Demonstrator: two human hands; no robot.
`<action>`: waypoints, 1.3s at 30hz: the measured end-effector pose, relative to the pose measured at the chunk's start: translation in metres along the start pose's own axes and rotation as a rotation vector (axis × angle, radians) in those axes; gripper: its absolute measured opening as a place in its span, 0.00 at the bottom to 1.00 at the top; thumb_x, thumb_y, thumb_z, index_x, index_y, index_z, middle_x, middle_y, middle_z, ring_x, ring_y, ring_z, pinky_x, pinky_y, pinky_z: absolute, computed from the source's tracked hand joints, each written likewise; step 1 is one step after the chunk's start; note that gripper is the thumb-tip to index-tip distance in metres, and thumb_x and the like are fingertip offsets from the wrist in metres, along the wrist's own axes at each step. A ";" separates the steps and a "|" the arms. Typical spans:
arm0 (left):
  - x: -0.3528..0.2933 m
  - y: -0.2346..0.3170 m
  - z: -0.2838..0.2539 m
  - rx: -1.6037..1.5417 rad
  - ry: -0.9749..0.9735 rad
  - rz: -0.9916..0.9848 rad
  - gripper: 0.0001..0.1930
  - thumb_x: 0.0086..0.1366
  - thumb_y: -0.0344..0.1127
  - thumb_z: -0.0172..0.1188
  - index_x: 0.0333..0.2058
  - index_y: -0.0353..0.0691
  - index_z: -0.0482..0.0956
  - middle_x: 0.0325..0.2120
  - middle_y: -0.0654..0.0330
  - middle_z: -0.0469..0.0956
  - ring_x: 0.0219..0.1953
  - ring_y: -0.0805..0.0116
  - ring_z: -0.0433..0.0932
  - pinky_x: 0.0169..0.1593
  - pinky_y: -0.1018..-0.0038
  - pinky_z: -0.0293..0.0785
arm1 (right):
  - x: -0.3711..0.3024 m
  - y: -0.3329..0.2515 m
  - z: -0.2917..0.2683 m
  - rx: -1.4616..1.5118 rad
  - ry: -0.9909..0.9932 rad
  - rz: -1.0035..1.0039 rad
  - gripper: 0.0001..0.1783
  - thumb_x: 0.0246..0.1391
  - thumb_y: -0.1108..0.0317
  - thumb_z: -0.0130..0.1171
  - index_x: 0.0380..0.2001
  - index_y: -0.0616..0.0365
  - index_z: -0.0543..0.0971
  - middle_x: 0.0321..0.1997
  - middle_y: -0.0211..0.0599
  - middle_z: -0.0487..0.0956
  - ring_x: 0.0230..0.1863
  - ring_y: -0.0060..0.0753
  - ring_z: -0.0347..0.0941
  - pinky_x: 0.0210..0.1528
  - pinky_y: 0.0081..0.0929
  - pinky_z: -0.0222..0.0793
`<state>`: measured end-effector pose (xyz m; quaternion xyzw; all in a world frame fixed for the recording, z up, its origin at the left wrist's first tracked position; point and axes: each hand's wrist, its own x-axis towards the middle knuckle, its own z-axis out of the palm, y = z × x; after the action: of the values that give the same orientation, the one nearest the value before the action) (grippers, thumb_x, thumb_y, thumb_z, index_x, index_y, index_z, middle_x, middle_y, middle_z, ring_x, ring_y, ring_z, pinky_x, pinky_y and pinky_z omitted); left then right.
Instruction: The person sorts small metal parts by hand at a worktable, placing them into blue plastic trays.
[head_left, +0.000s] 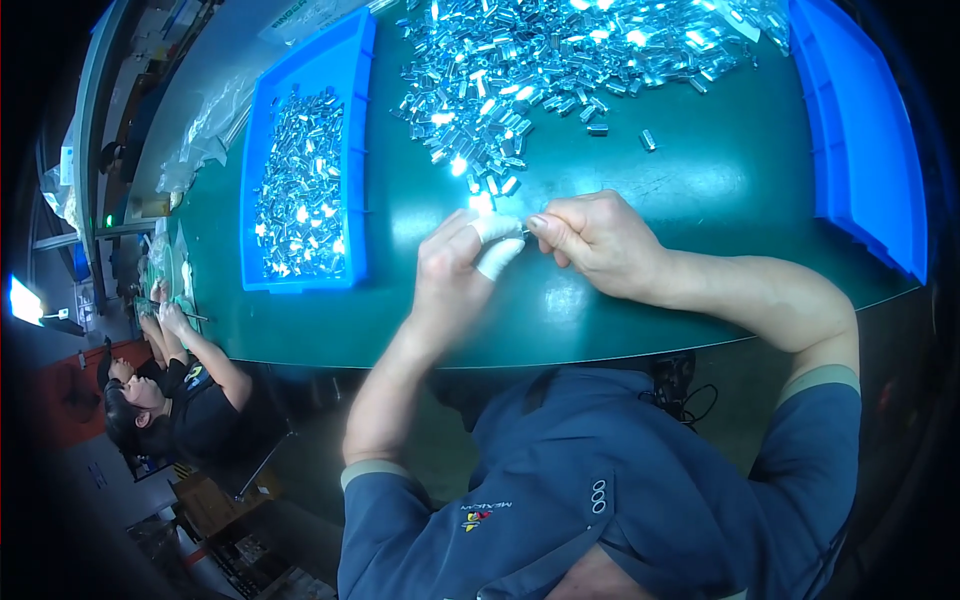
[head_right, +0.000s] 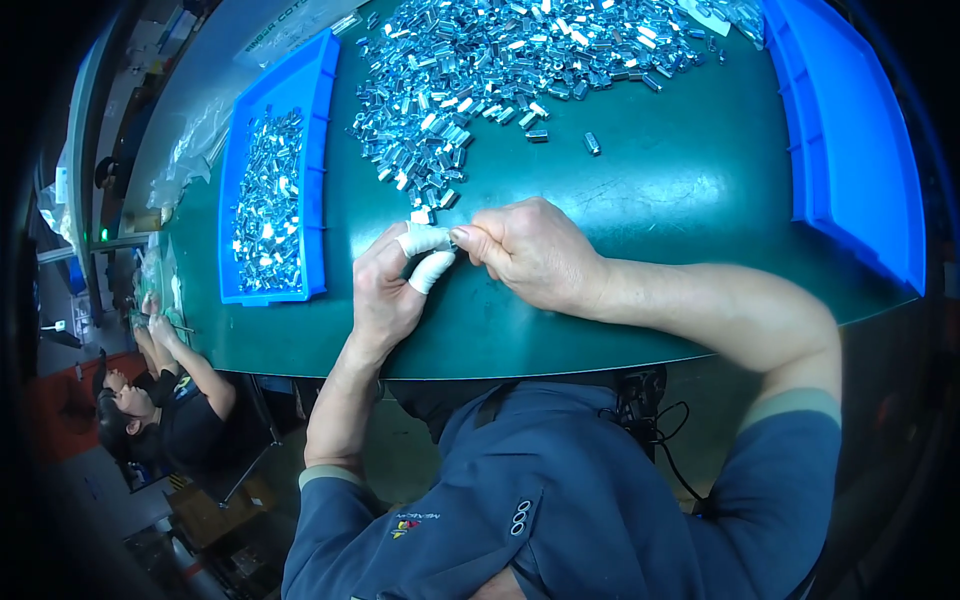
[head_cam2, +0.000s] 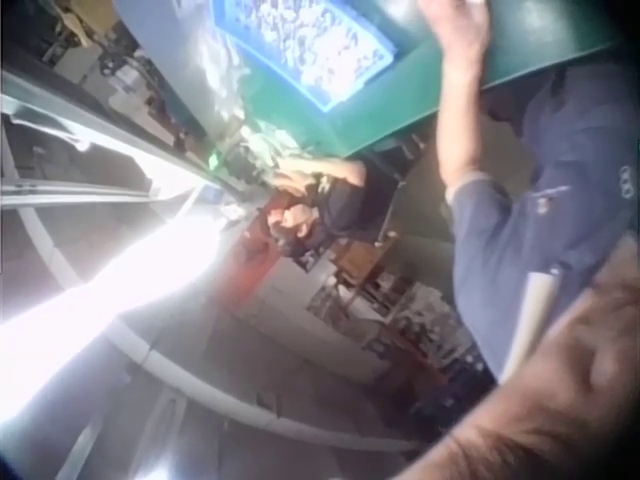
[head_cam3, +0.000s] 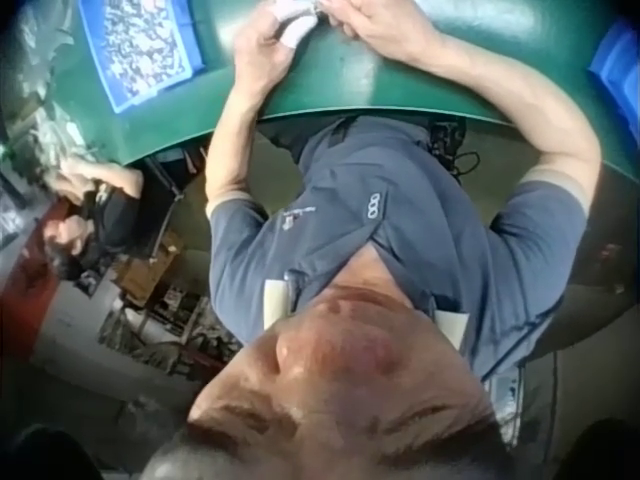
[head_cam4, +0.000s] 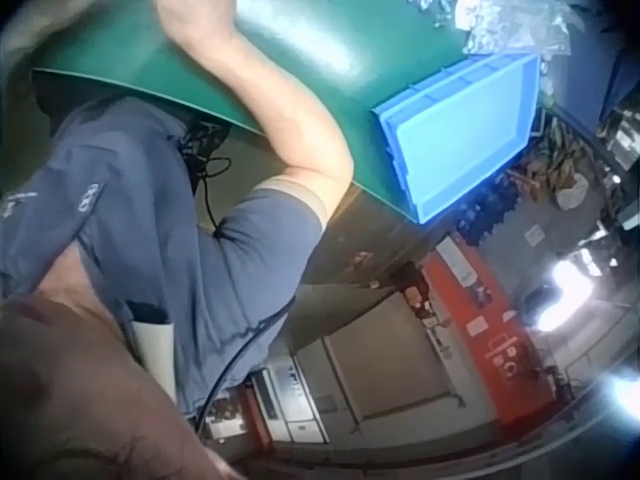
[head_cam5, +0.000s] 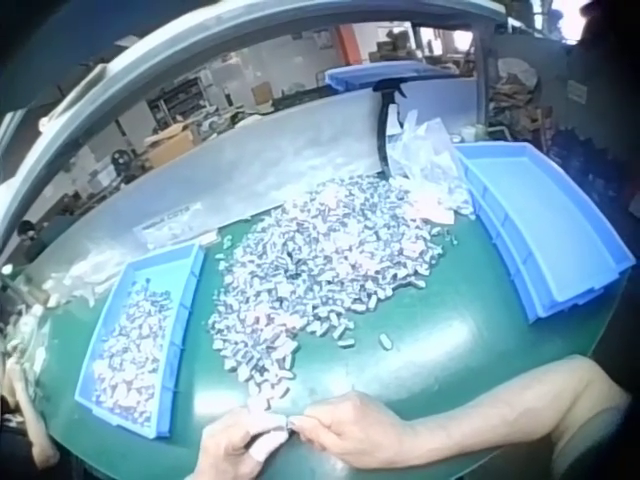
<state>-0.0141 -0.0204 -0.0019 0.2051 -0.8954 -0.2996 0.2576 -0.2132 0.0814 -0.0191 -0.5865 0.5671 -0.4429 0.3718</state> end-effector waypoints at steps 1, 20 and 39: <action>0.000 0.001 0.001 0.004 0.003 0.000 0.09 0.62 0.28 0.73 0.41 0.37 0.86 0.33 0.55 0.84 0.35 0.60 0.83 0.39 0.68 0.77 | 0.000 -0.001 0.001 0.000 -0.002 -0.005 0.23 0.75 0.57 0.53 0.27 0.58 0.82 0.19 0.34 0.79 0.21 0.27 0.76 0.26 0.30 0.71; 0.003 -0.040 -0.090 0.514 0.320 -0.014 0.12 0.63 0.28 0.70 0.46 0.40 0.85 0.42 0.51 0.84 0.47 0.49 0.82 0.52 0.58 0.77 | -0.001 -0.005 -0.009 0.268 -0.041 0.205 0.23 0.77 0.56 0.49 0.30 0.59 0.80 0.22 0.27 0.78 0.23 0.16 0.70 0.26 0.20 0.67; -0.007 0.002 -0.019 0.194 0.057 -0.027 0.12 0.61 0.22 0.70 0.44 0.36 0.84 0.39 0.54 0.83 0.40 0.57 0.83 0.45 0.67 0.79 | 0.000 0.001 -0.005 0.125 0.004 0.078 0.13 0.71 0.64 0.57 0.33 0.61 0.81 0.26 0.31 0.81 0.26 0.21 0.74 0.30 0.26 0.71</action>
<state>0.0024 -0.0230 0.0104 0.2495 -0.9098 -0.2090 0.2577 -0.2186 0.0814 -0.0181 -0.5388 0.5615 -0.4639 0.4233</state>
